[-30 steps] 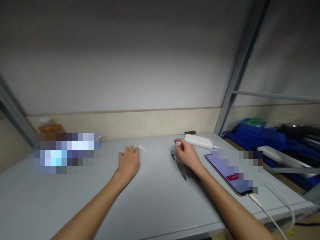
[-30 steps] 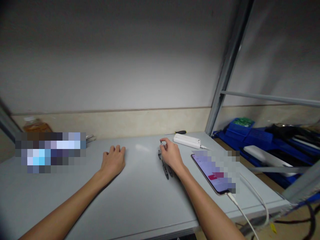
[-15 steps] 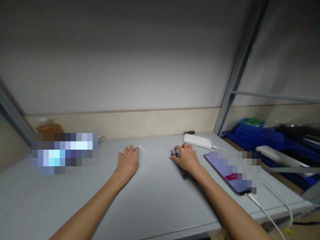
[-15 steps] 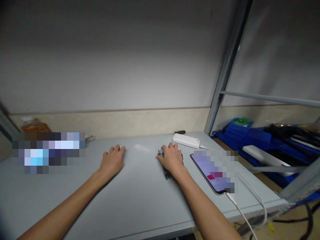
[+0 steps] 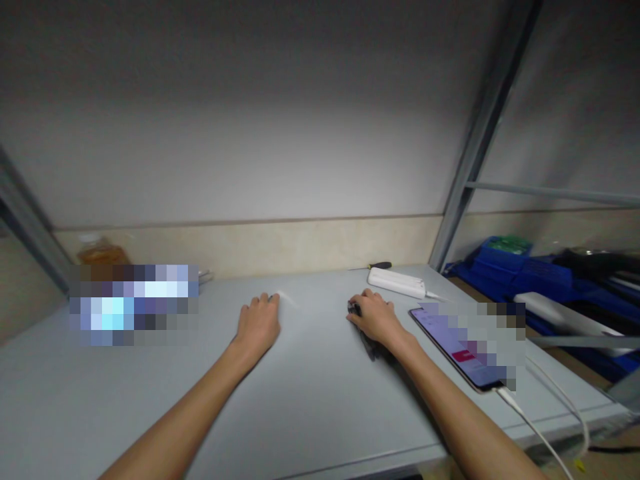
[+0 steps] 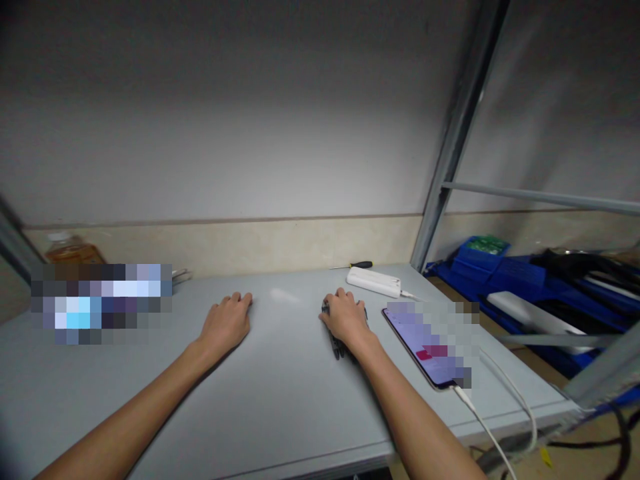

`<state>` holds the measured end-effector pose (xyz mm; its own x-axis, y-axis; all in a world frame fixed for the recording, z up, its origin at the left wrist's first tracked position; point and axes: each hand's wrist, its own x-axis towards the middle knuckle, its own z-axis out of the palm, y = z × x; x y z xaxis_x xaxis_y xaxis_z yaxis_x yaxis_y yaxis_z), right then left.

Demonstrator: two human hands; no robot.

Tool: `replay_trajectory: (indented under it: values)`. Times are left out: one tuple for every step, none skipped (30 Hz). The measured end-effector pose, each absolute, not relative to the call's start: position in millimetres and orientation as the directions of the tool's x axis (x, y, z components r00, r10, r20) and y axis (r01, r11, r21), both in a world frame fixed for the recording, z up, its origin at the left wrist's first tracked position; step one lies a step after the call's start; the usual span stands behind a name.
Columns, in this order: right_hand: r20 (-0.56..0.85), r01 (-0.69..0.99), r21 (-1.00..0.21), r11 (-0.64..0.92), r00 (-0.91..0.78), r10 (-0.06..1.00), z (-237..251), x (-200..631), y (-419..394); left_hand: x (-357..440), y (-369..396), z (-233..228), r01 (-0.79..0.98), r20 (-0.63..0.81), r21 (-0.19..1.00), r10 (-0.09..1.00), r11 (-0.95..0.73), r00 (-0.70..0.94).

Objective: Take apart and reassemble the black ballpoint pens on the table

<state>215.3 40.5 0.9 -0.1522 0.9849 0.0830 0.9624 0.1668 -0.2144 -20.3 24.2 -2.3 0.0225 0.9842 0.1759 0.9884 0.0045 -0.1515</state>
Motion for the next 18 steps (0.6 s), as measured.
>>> replay_trajectory:
  values:
    - [0.078,0.960,-0.218,0.177,-0.164,0.983,0.8,215.2,40.7,-20.4,24.2,-2.2,0.988,0.172,-0.151,0.985,-0.001,0.027]
    - [0.072,0.957,-0.221,0.185,-0.173,0.982,0.9,215.0,40.8,-20.4,24.2,-2.1,0.988,0.171,-0.151,0.985,-0.007,0.033]
    - [0.067,0.956,-0.225,0.191,-0.180,0.981,1.0,214.9,40.9,-20.4,24.2,-2.0,0.989,0.170,-0.150,0.985,-0.012,0.037]
    - [0.065,0.955,-0.226,0.193,-0.183,0.981,1.1,214.7,41.0,-20.3,24.1,-1.9,0.989,0.170,-0.150,0.985,-0.014,0.040]
    - [0.067,0.955,-0.226,0.194,-0.183,0.981,1.1,214.6,41.0,-20.2,24.0,-1.8,0.989,0.169,-0.149,0.985,-0.015,0.040]
    - [0.072,0.955,-0.224,0.193,-0.181,0.981,1.0,214.5,41.1,-20.1,23.9,-1.8,0.989,0.167,-0.148,0.985,-0.014,0.039]
    - [0.082,0.957,-0.219,0.191,-0.177,0.981,0.9,214.4,41.0,-19.9,23.9,-1.7,0.989,0.164,-0.148,0.986,-0.011,0.035]
    - [0.098,0.960,-0.210,0.184,-0.166,0.981,0.7,214.3,40.9,-19.8,23.8,-1.7,0.989,0.161,-0.147,0.986,-0.010,0.034]
    - [0.114,0.965,-0.202,0.168,-0.147,0.983,0.6,214.3,40.6,-19.7,23.8,-1.6,0.989,0.160,-0.147,0.986,-0.010,0.034]
    - [0.123,0.970,-0.197,0.143,-0.120,0.985,0.8,214.2,40.2,-19.6,23.9,-1.6,0.989,0.162,-0.147,0.986,-0.011,0.035]
    - [0.122,0.974,-0.195,0.111,-0.088,0.989,1.2,214.3,39.7,-19.4,23.9,-1.5,0.989,0.164,-0.146,0.986,-0.011,0.035]
    - [0.110,0.977,-0.199,0.076,-0.055,0.992,1.8,214.4,39.2,-19.3,23.8,-1.4,0.989,0.166,-0.146,0.985,-0.011,0.035]
    - [0.088,0.977,-0.207,0.045,-0.028,0.996,2.7,214.6,38.6,-19.1,23.7,-1.4,0.989,0.169,-0.146,0.985,-0.010,0.035]
    - [0.061,0.976,-0.216,0.022,-0.009,0.998,3.7,214.8,38.0,-18.9,23.5,-1.3,0.989,0.170,-0.147,0.985,-0.011,0.036]
    - [0.038,0.975,-0.222,0.012,-0.003,0.999,4.9,215.0,37.5,-18.7,23.3,-1.3,0.989,0.169,-0.149,0.985,-0.011,0.036]
    - [0.022,0.974,-0.226,0.013,-0.009,1.000,5.9,215.1,37.0,-18.5,23.1,-1.4,0.989,0.166,-0.150,0.985,-0.012,0.037]
    - [0.013,0.973,-0.228,0.022,-0.019,1.000,6.8,215.2,36.6,-18.5,22.8,-1.5,0.988,0.164,-0.152,0.986,-0.013,0.038]
    - [0.010,0.973,-0.228,0.031,-0.030,1.000,7.4,215.3,36.4,-18.4,22.6,-1.8,0.988,0.163,-0.153,0.986,-0.014,0.039]
